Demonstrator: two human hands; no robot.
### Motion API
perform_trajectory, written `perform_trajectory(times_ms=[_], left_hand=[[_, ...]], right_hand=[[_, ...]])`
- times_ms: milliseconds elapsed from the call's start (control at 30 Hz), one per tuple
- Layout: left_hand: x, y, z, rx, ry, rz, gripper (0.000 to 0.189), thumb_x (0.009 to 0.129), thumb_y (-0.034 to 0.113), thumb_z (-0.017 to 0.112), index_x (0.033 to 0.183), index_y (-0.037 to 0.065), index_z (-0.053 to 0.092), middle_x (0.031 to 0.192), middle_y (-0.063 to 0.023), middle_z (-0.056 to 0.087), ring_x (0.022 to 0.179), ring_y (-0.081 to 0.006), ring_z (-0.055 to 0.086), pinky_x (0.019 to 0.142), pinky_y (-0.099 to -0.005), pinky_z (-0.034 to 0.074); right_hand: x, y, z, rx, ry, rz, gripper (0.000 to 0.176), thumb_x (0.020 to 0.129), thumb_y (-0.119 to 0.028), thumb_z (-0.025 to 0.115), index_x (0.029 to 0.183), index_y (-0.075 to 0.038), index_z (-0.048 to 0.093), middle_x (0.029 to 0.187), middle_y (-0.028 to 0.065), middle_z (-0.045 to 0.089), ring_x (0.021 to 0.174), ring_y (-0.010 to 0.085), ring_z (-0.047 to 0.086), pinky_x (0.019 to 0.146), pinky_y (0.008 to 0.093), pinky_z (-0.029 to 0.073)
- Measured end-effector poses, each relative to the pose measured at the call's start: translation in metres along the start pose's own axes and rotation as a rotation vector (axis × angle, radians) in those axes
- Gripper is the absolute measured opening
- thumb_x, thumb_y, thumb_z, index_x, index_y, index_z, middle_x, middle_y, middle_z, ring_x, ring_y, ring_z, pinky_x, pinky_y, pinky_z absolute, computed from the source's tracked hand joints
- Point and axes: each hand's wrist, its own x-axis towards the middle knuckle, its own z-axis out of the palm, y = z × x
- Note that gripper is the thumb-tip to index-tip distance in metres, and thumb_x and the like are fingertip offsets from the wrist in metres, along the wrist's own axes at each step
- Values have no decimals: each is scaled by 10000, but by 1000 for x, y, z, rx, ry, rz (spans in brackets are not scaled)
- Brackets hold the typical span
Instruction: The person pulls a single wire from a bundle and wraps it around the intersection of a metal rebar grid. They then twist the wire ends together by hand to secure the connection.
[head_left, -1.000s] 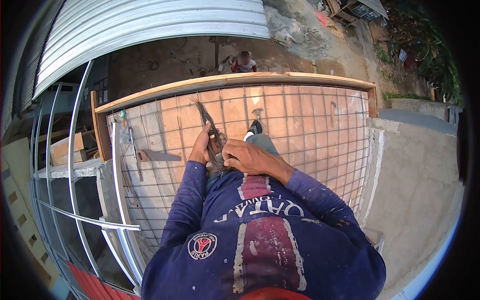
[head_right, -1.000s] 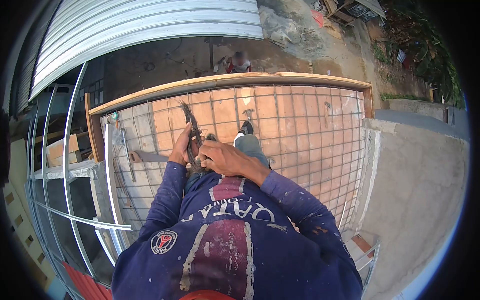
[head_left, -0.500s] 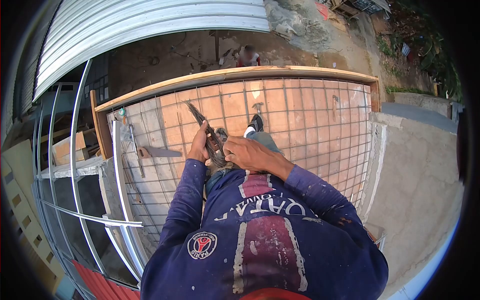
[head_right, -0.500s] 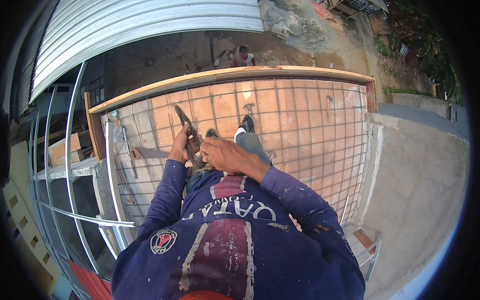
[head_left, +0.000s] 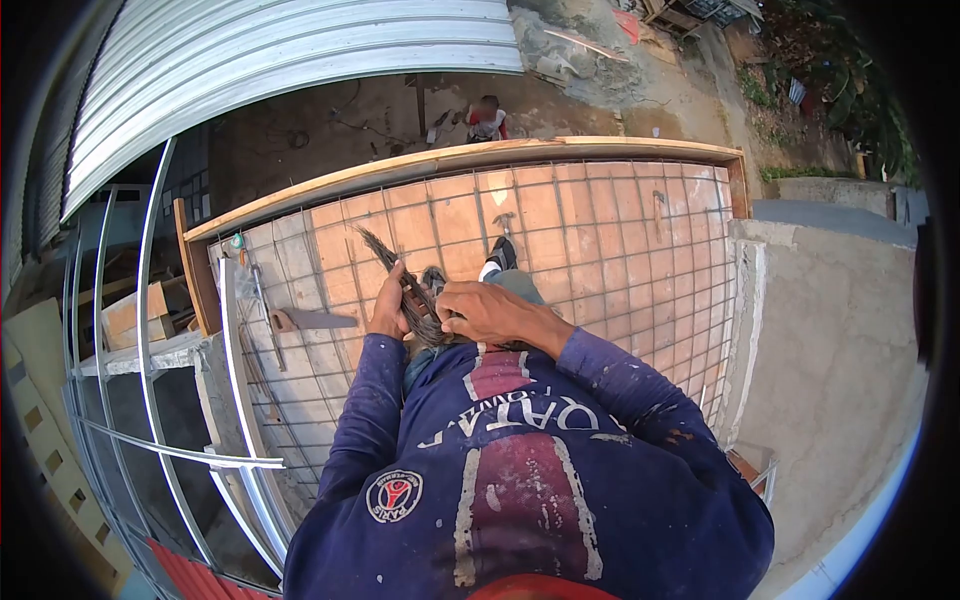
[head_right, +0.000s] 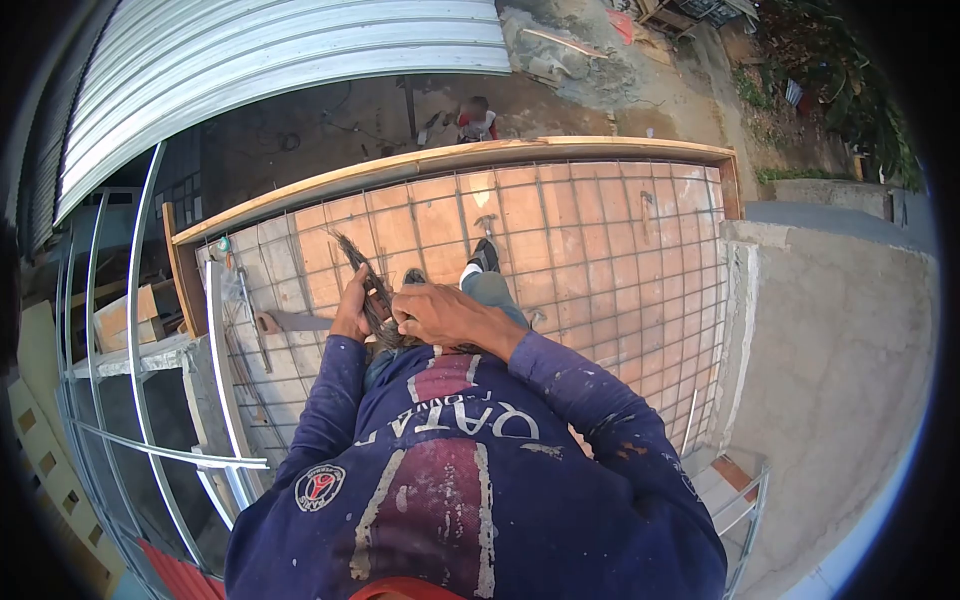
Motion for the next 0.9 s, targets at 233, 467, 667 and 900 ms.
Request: perform_trajectory(times_ms=[233, 467, 667, 900], left_hand=[[-4, 4, -11, -27, -17, -18, 456, 1011, 555, 525, 968, 101, 530, 778, -131, 606, 699, -284, 636, 641, -460, 573], [-13, 16, -19, -5, -40, 8, 444, 1019, 542, 519, 965, 101, 539, 764, -124, 606, 686, -279, 636, 627, -447, 569], [0, 25, -41, 48, 2, -32, 480, 999, 569, 540, 999, 89, 563, 803, -135, 608, 706, -287, 626, 641, -463, 563], [2, 26, -48, 68, -25, -30, 482, 1000, 562, 528, 990, 81, 550, 798, -134, 599, 727, -302, 635, 640, -466, 567]], right_hand=[[3, 0, 12, -35, 46, -77, 197, 895, -221, 713, 956, -57, 623, 953, 125, 613, 933, 351, 632, 823, 458, 492], [13, 1, 31, -120, 174, -200, 210, 883, -226, 718, 995, -61, 651, 955, 115, 630, 939, 335, 635, 835, 457, 513], [23, -2, 48, -276, 349, -316, 186, 815, -158, 715, 970, -70, 663, 896, 108, 630, 911, 311, 654, 762, 439, 542], [25, -7, 51, -263, 286, -259, 171, 868, -200, 702, 963, -59, 684, 945, 100, 641, 967, 303, 653, 839, 426, 537]])
